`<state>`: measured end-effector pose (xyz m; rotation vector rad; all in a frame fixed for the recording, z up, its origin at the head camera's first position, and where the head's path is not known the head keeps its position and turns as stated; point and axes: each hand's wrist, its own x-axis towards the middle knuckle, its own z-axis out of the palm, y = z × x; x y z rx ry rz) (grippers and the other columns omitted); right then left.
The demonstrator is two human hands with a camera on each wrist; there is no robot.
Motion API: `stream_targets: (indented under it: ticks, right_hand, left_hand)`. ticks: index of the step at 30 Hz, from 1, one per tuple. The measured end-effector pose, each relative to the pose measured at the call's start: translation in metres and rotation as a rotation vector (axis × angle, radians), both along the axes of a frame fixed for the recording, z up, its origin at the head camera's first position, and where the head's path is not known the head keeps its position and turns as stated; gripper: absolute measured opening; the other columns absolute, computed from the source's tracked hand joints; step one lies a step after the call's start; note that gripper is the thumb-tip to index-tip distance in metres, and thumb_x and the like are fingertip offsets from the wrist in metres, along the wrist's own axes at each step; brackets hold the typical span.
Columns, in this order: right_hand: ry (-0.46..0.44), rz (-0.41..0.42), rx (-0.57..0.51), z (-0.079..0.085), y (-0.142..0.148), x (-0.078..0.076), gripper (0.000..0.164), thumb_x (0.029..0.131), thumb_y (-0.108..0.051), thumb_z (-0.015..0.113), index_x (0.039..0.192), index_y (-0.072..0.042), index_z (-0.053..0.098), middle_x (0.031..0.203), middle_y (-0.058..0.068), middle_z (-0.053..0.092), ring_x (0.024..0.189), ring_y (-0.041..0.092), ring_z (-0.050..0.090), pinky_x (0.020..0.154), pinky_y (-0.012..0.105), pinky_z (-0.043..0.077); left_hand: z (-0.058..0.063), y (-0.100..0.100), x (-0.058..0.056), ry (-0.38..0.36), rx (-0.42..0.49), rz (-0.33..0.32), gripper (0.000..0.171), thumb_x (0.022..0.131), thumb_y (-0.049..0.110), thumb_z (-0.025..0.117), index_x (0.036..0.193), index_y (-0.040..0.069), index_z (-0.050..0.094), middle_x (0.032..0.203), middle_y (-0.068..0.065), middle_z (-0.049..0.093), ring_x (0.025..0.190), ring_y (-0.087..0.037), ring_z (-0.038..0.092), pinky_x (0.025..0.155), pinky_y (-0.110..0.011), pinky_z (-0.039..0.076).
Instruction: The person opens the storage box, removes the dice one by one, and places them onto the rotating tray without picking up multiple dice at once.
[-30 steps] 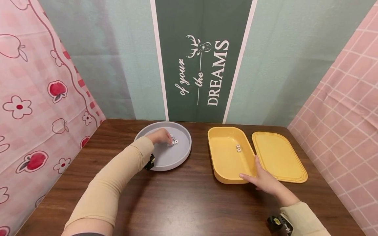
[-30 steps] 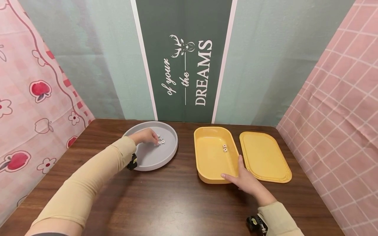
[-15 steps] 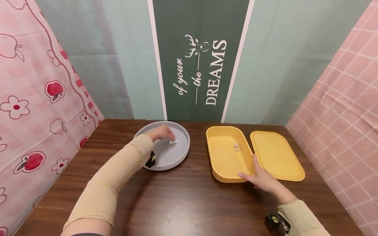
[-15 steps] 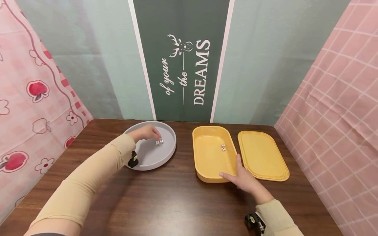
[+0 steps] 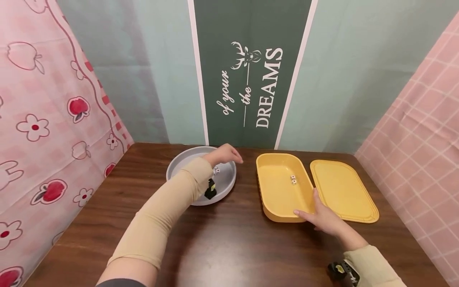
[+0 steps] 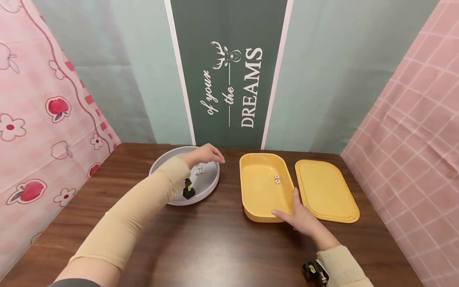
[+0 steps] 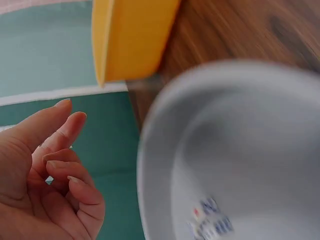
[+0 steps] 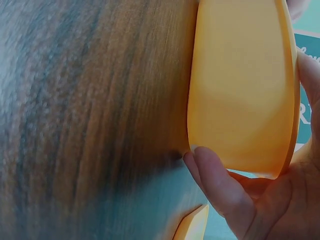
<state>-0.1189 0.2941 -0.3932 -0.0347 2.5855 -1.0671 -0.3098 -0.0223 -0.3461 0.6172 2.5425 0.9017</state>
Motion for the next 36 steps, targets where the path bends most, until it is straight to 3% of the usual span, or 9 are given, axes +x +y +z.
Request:
stream_targets:
  ticks: [8, 15, 20, 27, 36]
  right_hand:
    - [0.001, -0.004, 0.017, -0.002, -0.001, 0.0, 0.112, 0.087, -0.042, 0.062, 0.138, 0.005, -0.026, 0.136, 0.049, 0.008, 0.086, 0.031, 0.06, 0.059, 0.036, 0.052]
    - [-0.027, -0.036, -0.002, -0.007, -0.004, 0.008, 0.113, 0.086, -0.041, 0.064, 0.139, 0.006, -0.024, 0.133, 0.051, 0.01, 0.082, 0.029, 0.061, 0.057, 0.036, 0.052]
    - [0.004, -0.039, 0.009, -0.003, -0.006, 0.008, 0.112, 0.086, -0.041, 0.064, 0.139, 0.008, -0.022, 0.131, 0.052, 0.013, 0.078, 0.028, 0.061, 0.055, 0.035, 0.052]
    - [0.002, -0.03, 0.01, 0.001, -0.006, 0.003, 0.113, 0.086, -0.041, 0.064, 0.139, 0.007, -0.023, 0.135, 0.05, 0.009, 0.081, 0.029, 0.061, 0.056, 0.035, 0.052]
    - [-0.015, -0.053, 0.007, 0.0, -0.006, 0.005, 0.112, 0.086, -0.042, 0.064, 0.14, 0.006, -0.022, 0.135, 0.049, 0.009, 0.08, 0.028, 0.06, 0.056, 0.035, 0.051]
  left_hand:
    - [0.007, 0.043, 0.006, 0.05, 0.076, -0.014, 0.018, 0.084, 0.019, 0.068, 0.094, 0.006, 0.074, 0.095, -0.003, 0.07, 0.088, -0.011, 0.058, 0.076, -0.021, 0.044]
    - [0.003, 0.077, 0.015, -0.026, 0.119, 0.012, 0.02, 0.083, 0.021, 0.07, 0.091, 0.003, 0.074, 0.089, -0.004, 0.068, 0.075, -0.012, 0.05, 0.065, -0.022, 0.041]
    - [0.009, 0.089, 0.019, -0.01, 0.142, 0.02, 0.016, 0.082, 0.02, 0.071, 0.087, 0.005, 0.074, 0.091, 0.0, 0.067, 0.084, -0.011, 0.054, 0.072, -0.022, 0.043]
    - [0.012, 0.099, 0.017, 0.005, 0.165, -0.004, 0.016, 0.083, 0.02, 0.07, 0.091, 0.006, 0.074, 0.095, 0.0, 0.068, 0.092, -0.012, 0.056, 0.077, -0.022, 0.043]
    - [0.007, 0.123, 0.011, 0.015, 0.227, 0.007, 0.014, 0.083, 0.018, 0.071, 0.089, 0.007, 0.075, 0.09, 0.001, 0.067, 0.082, -0.01, 0.056, 0.072, -0.021, 0.043]
